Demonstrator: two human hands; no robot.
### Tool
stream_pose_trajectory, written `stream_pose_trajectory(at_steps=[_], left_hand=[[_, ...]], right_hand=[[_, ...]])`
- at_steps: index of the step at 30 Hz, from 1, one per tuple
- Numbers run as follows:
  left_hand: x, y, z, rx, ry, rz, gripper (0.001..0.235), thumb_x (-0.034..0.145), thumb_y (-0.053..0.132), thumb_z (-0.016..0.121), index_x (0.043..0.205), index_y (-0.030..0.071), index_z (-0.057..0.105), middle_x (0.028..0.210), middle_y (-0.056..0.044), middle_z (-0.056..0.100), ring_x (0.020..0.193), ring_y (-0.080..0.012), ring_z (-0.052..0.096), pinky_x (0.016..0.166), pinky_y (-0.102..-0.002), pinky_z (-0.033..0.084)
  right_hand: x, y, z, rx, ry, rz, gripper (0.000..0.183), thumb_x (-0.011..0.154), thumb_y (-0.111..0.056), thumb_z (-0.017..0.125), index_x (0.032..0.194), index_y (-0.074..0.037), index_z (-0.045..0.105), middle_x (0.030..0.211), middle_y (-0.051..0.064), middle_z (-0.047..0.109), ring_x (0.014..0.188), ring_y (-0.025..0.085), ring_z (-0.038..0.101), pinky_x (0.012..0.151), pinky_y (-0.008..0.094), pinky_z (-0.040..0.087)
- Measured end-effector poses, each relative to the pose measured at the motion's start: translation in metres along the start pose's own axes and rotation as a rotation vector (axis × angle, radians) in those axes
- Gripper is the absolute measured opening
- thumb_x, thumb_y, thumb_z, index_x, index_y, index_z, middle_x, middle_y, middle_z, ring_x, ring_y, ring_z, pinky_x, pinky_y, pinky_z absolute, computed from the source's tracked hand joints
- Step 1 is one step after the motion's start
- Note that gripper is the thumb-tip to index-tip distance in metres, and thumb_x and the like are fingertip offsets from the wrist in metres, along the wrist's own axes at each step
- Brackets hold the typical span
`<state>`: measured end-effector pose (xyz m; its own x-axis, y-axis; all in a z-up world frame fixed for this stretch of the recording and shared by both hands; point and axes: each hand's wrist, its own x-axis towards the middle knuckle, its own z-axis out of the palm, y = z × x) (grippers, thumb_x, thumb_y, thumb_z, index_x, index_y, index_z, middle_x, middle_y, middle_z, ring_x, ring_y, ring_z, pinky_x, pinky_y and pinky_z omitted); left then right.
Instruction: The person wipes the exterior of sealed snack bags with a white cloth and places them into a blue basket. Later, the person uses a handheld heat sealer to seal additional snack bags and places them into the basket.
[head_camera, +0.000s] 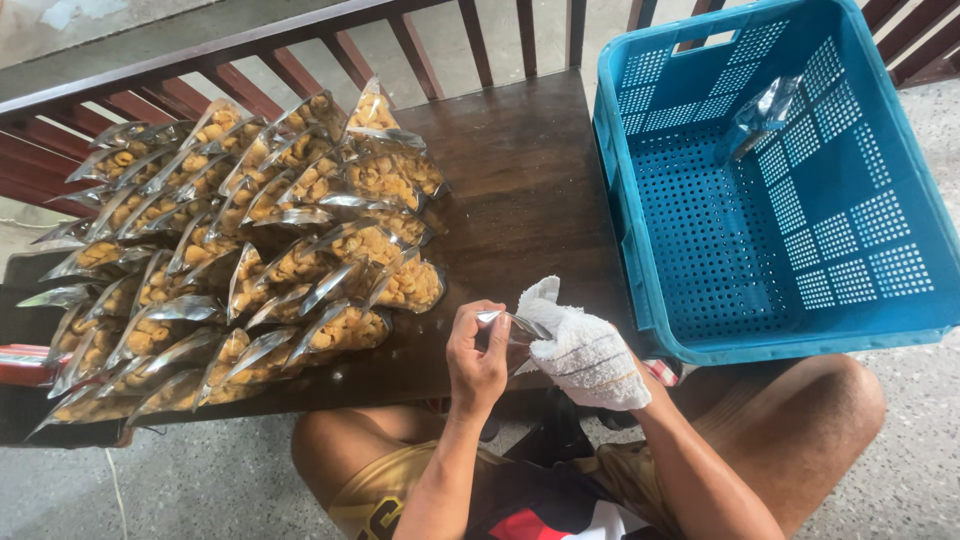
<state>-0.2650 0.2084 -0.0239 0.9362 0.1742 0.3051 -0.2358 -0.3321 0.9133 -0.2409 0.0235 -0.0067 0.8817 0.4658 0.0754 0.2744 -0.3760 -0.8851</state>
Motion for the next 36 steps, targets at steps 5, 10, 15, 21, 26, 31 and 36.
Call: stream_pose_trajectory(at_steps=[5, 10, 15, 21, 26, 31, 36], left_hand=[[0.001, -0.007, -0.002, 0.042, -0.096, 0.174, 0.007, 0.096, 0.007, 0.071, 0.097, 0.001, 0.067, 0.108, -0.013, 0.068, 0.095, -0.0259, 0.070, 0.082, -0.034, 0.056], [-0.002, -0.015, 0.005, 0.127, -0.226, 0.283, 0.011, 0.094, 0.002, 0.067, 0.101, -0.003, 0.060, 0.108, -0.017, 0.066, 0.092, -0.0333, 0.067, 0.076, -0.039, 0.055], [-0.006, -0.020, -0.001, 0.228, -0.237, 0.321, 0.008, 0.098, -0.001, 0.060, 0.105, -0.003, 0.056, 0.111, -0.019, 0.063, 0.095, -0.0383, 0.065, 0.080, -0.043, 0.053], [-0.007, -0.020, -0.005, 0.280, -0.273, 0.360, 0.010, 0.098, 0.003, 0.055, 0.107, -0.004, 0.055, 0.113, -0.021, 0.062, 0.098, -0.0393, 0.062, 0.085, -0.045, 0.052], [-0.010, -0.016, -0.009, 0.306, -0.226, 0.271, 0.007, 0.101, 0.006, 0.057, 0.102, -0.001, 0.058, 0.111, -0.019, 0.065, 0.095, -0.0366, 0.064, 0.083, -0.045, 0.052], [-0.008, -0.011, -0.006, 0.315, -0.205, 0.324, 0.009, 0.101, 0.007, 0.056, 0.104, -0.002, 0.056, 0.115, -0.021, 0.063, 0.102, -0.0383, 0.063, 0.088, -0.044, 0.052], [-0.014, -0.005, -0.014, 0.326, -0.161, 0.338, 0.007, 0.101, 0.006, 0.056, 0.102, -0.001, 0.057, 0.117, -0.020, 0.063, 0.103, -0.0375, 0.064, 0.089, -0.044, 0.053]], right_hand=[[-0.004, 0.046, 0.014, 0.889, -0.202, 0.274, 0.020, 0.096, -0.015, 0.071, 0.112, -0.003, 0.071, 0.089, 0.007, 0.070, 0.076, 0.018, 0.068, 0.062, 0.030, 0.053], [-0.021, 0.067, 0.032, 0.679, 0.187, 0.182, 0.024, 0.089, -0.008, 0.072, 0.111, 0.000, 0.070, 0.098, 0.007, 0.073, 0.085, 0.015, 0.069, 0.071, 0.030, 0.058], [-0.024, 0.080, 0.030, 0.912, -0.095, 0.579, 0.024, 0.089, -0.012, 0.066, 0.112, -0.004, 0.070, 0.089, 0.010, 0.076, 0.073, 0.018, 0.074, 0.061, 0.033, 0.059], [-0.022, 0.078, 0.045, 0.931, 0.081, 0.307, 0.029, 0.094, -0.016, 0.065, 0.120, -0.004, 0.070, 0.101, 0.003, 0.075, 0.087, 0.010, 0.069, 0.074, 0.027, 0.057], [-0.001, 0.056, 0.042, 0.609, 0.037, 0.281, 0.030, 0.091, -0.015, 0.072, 0.118, -0.004, 0.070, 0.103, 0.003, 0.072, 0.095, 0.012, 0.065, 0.081, 0.030, 0.056], [0.015, 0.033, 0.031, -0.342, -0.104, -0.129, 0.032, 0.081, -0.017, 0.076, 0.112, -0.008, 0.069, 0.101, 0.009, 0.070, 0.094, 0.025, 0.066, 0.079, 0.037, 0.053], [0.009, 0.047, 0.047, 0.535, -0.019, 0.383, 0.015, 0.090, -0.015, 0.067, 0.103, -0.009, 0.072, 0.090, 0.009, 0.072, 0.084, 0.028, 0.068, 0.071, 0.038, 0.055]])
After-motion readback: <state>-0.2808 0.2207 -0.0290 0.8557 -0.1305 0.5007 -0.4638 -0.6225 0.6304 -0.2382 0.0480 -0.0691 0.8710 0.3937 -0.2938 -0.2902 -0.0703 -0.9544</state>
